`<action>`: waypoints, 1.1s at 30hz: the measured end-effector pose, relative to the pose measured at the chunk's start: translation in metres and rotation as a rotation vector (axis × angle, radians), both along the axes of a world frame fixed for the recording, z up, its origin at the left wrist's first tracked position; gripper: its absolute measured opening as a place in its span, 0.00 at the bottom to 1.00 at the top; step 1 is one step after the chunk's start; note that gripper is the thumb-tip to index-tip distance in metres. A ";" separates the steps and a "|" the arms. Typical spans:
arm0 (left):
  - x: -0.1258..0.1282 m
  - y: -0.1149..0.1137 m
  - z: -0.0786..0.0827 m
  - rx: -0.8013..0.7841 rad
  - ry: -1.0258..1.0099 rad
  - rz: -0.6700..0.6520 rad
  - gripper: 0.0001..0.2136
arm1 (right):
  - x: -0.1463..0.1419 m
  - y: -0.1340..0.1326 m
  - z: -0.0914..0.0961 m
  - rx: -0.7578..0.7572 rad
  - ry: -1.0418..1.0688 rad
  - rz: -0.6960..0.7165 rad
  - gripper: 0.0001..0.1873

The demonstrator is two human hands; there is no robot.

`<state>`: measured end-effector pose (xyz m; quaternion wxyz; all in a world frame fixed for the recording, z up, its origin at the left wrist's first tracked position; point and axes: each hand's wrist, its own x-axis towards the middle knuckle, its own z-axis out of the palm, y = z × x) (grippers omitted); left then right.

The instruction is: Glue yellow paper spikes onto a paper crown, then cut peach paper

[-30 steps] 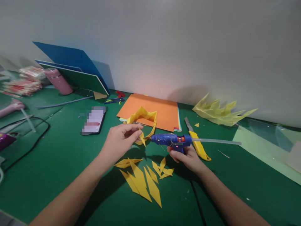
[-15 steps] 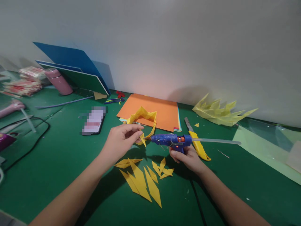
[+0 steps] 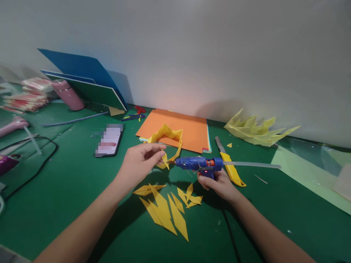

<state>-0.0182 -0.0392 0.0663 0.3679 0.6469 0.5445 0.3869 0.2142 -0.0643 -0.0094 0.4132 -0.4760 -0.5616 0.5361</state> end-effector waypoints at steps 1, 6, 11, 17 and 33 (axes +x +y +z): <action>0.000 0.000 0.000 0.001 0.001 -0.001 0.08 | 0.000 0.000 0.000 -0.001 0.002 0.000 0.17; -0.002 0.001 -0.002 0.022 0.002 0.003 0.10 | 0.001 -0.001 -0.002 -0.004 -0.001 0.017 0.17; -0.004 0.002 -0.005 0.027 0.009 0.009 0.10 | 0.002 -0.001 -0.004 -0.003 -0.021 0.017 0.17; -0.004 0.003 -0.004 0.028 -0.006 0.014 0.11 | 0.004 -0.001 -0.005 -0.008 -0.039 0.012 0.16; -0.007 0.005 -0.001 0.033 -0.061 0.027 0.09 | 0.004 -0.001 -0.003 0.014 -0.060 0.035 0.15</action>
